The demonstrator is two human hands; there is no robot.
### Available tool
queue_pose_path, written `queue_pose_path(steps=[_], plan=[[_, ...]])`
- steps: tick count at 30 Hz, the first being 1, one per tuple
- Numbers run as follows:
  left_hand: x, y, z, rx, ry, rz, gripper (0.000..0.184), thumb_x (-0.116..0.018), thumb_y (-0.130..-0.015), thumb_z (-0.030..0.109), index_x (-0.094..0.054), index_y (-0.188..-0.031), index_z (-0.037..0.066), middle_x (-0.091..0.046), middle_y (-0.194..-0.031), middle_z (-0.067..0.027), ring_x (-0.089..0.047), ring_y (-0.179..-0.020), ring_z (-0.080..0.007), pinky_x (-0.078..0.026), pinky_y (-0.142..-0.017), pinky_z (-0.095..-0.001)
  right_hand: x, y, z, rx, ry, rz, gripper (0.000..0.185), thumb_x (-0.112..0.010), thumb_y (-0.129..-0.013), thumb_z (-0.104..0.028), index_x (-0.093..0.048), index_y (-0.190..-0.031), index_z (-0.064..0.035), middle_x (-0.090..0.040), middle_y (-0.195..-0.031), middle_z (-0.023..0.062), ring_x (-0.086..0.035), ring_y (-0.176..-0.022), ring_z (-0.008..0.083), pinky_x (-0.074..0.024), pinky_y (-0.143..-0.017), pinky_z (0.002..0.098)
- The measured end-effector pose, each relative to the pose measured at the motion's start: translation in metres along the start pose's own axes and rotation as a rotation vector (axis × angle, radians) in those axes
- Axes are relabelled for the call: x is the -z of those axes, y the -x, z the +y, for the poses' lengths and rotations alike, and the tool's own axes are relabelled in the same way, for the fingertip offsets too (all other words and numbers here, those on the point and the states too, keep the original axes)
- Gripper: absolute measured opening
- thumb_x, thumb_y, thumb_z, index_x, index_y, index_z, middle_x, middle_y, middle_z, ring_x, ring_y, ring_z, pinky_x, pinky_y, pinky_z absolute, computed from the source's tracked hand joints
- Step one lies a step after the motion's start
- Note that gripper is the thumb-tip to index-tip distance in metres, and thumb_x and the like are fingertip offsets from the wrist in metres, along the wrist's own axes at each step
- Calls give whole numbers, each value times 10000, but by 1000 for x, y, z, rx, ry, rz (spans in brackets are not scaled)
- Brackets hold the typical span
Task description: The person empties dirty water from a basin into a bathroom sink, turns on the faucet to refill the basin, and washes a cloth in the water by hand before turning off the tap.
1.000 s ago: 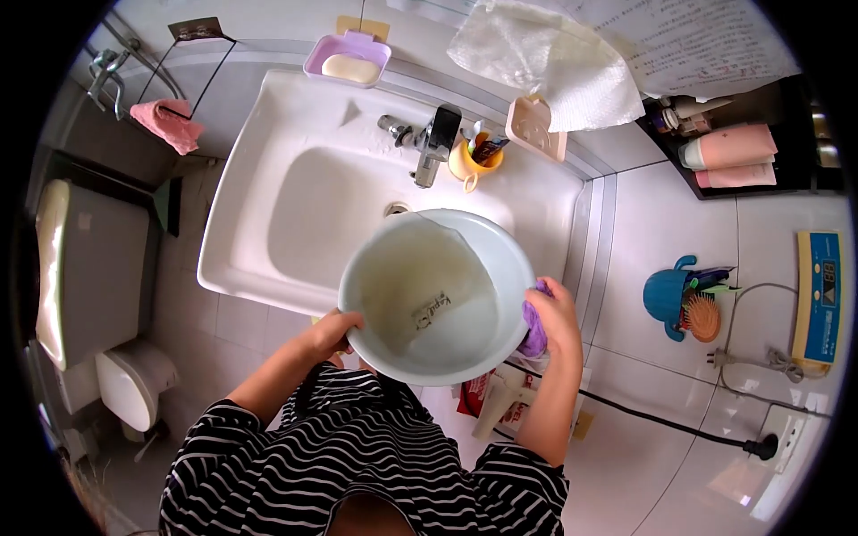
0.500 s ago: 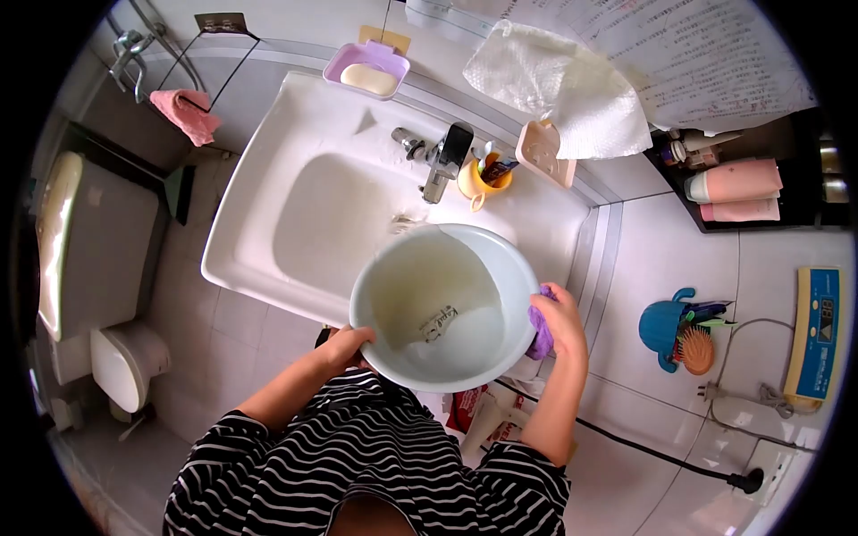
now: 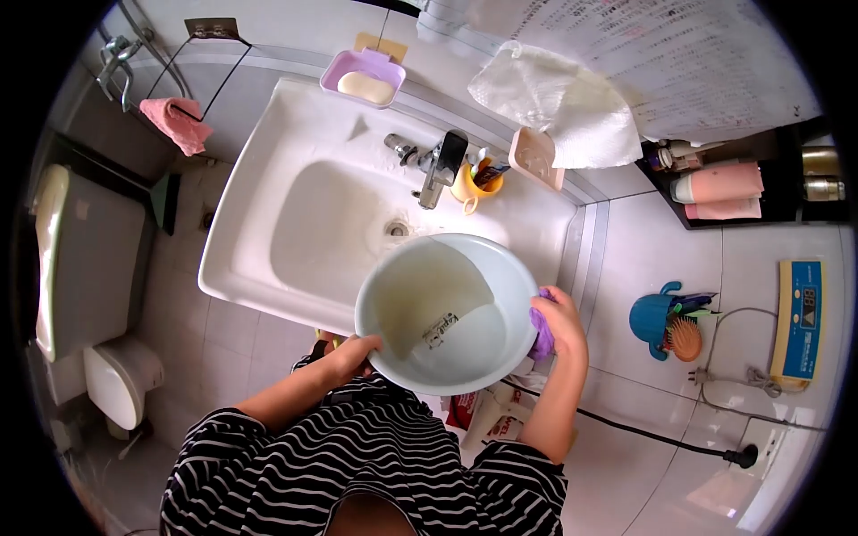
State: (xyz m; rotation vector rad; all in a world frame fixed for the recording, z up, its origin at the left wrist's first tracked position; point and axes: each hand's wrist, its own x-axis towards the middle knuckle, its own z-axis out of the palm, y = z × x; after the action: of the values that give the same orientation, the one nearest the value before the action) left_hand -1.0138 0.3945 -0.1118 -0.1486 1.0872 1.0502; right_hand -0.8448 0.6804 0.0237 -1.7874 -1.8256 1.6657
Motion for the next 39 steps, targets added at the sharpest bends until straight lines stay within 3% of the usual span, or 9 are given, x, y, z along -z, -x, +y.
queue_pose_path(steps=[17, 35, 39], plan=[[1, 8, -1, 30, 84, -65, 232, -490, -769, 201, -546, -810, -21, -471, -537, -50, -411, -392, -145, -318, -378, -257, -2, 14, -6, 28, -18, -8, 166, -584, -757, -90, -562, -892, 5, -576, -790, 53, -547, -694, 132, -445, -630, 254], [6, 15, 8, 107, 110, -71, 197, -472, -777, 182, -514, -823, -5, -441, -529, -48, -373, -377, -151, -305, -371, -260, -12, 23, -12, 59, -57, 10, 171, -590, -763, -105, -559, -893, 1, -566, -781, 40, -535, -689, 119, -435, -618, 247], [8, 15, 8, 121, 106, -120, 185, -475, -772, 174, -491, -865, 16, -432, -575, -33, -361, -401, -118, -299, -358, -225, -13, 23, -14, 71, -55, 4, 171, -589, -769, -115, -559, -891, 1, -564, -782, 39, -533, -689, 118, -434, -620, 247]])
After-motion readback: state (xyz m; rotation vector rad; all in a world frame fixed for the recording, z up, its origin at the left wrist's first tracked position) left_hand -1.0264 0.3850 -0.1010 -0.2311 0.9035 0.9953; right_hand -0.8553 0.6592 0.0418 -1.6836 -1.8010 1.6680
